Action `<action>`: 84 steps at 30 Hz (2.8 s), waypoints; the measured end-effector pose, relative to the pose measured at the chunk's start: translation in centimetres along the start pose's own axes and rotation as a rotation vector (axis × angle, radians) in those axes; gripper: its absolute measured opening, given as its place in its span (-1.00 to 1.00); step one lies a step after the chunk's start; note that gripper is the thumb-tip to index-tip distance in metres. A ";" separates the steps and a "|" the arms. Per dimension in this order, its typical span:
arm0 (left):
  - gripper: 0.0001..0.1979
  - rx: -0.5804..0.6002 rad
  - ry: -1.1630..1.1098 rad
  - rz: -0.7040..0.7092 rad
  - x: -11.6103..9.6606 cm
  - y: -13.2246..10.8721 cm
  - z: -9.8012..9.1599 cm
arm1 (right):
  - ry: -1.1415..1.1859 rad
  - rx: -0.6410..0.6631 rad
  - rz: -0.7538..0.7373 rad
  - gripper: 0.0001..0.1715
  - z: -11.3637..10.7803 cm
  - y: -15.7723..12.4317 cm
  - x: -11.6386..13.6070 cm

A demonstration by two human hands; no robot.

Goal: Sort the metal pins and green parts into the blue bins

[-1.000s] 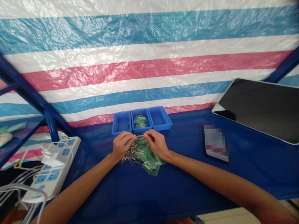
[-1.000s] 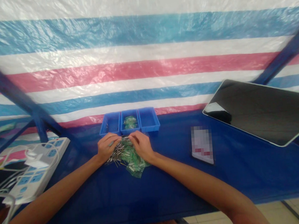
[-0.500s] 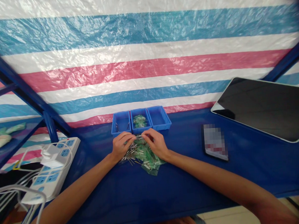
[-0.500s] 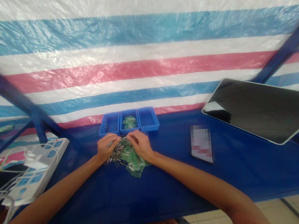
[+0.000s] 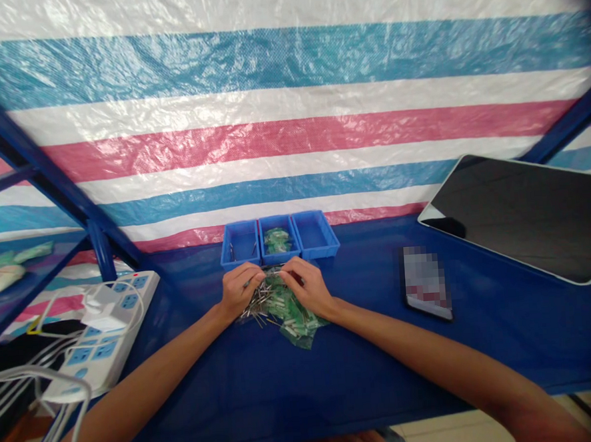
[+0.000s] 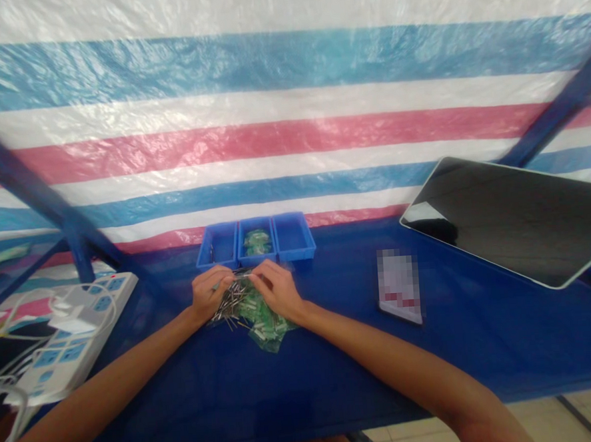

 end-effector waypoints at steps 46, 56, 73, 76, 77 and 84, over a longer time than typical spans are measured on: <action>-0.83 -0.041 0.069 -0.041 0.6 -0.6 0.6 | 0.002 0.090 0.025 -0.78 0.5 0.0 -0.3; -0.71 -0.038 0.065 0.013 0.3 -0.4 0.4 | -0.033 0.074 0.043 -0.76 0.7 -0.1 -0.6; -0.80 -0.281 0.426 -0.341 1.3 1.1 -1.3 | -0.023 -0.040 0.083 -0.71 0.1 0.2 0.0; -0.83 -0.240 0.393 -0.301 1.0 1.1 -1.0 | -0.029 -0.058 0.080 -0.73 0.0 0.2 0.0; -0.85 -0.233 0.377 -0.286 0.9 1.0 -0.9 | -0.031 -0.067 0.083 -0.74 0.0 0.2 0.1; -0.84 -0.110 0.179 -0.182 0.2 1.4 -1.4 | -0.138 -0.022 0.123 -0.77 -1.7 2.7 1.2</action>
Point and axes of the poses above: each hand's wrist, its own y-axis towards the middle knuckle, its own z-axis out of the palm, x = y × z, the point moved 3 cm from there along y, towards the middle knuckle, and after that the axes turned 13 degrees about y, right-handed, at the moved point
